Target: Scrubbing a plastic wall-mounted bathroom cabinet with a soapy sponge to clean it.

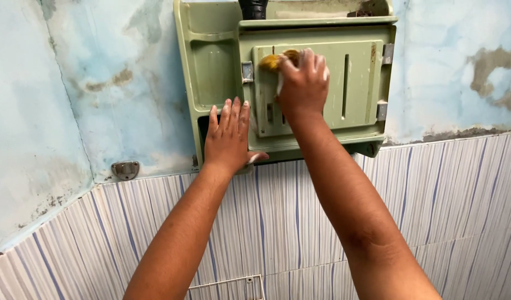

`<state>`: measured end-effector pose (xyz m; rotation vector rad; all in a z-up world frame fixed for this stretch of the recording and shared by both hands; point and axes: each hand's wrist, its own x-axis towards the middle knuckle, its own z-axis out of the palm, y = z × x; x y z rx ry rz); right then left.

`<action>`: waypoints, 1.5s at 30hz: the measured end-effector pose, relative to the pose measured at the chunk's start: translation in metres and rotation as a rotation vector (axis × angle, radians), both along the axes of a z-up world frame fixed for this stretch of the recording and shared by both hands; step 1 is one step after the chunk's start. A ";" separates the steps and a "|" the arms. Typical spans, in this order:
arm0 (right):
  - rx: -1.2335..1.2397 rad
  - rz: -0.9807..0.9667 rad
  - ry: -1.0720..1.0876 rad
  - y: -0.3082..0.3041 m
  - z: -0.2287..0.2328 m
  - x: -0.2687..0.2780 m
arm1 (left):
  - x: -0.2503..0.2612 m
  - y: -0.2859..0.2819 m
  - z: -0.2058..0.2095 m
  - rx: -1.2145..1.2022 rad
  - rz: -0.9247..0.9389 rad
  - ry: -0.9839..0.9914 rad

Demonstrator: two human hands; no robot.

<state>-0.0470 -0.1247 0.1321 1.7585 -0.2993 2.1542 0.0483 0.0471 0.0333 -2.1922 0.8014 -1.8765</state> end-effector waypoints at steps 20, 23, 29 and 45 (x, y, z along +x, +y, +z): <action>-0.359 0.095 -0.024 -0.039 0.011 0.013 | -0.032 0.001 0.020 -0.047 -0.248 0.319; -0.256 0.109 -0.032 -0.041 0.024 0.013 | -0.037 0.002 0.022 -0.040 -0.224 0.357; -0.279 0.136 0.053 -0.009 0.031 0.020 | -0.038 0.001 0.021 -0.072 -0.293 0.359; -0.199 -0.184 -0.109 -0.035 0.032 -0.017 | -0.046 -0.003 0.021 -0.113 -0.271 0.375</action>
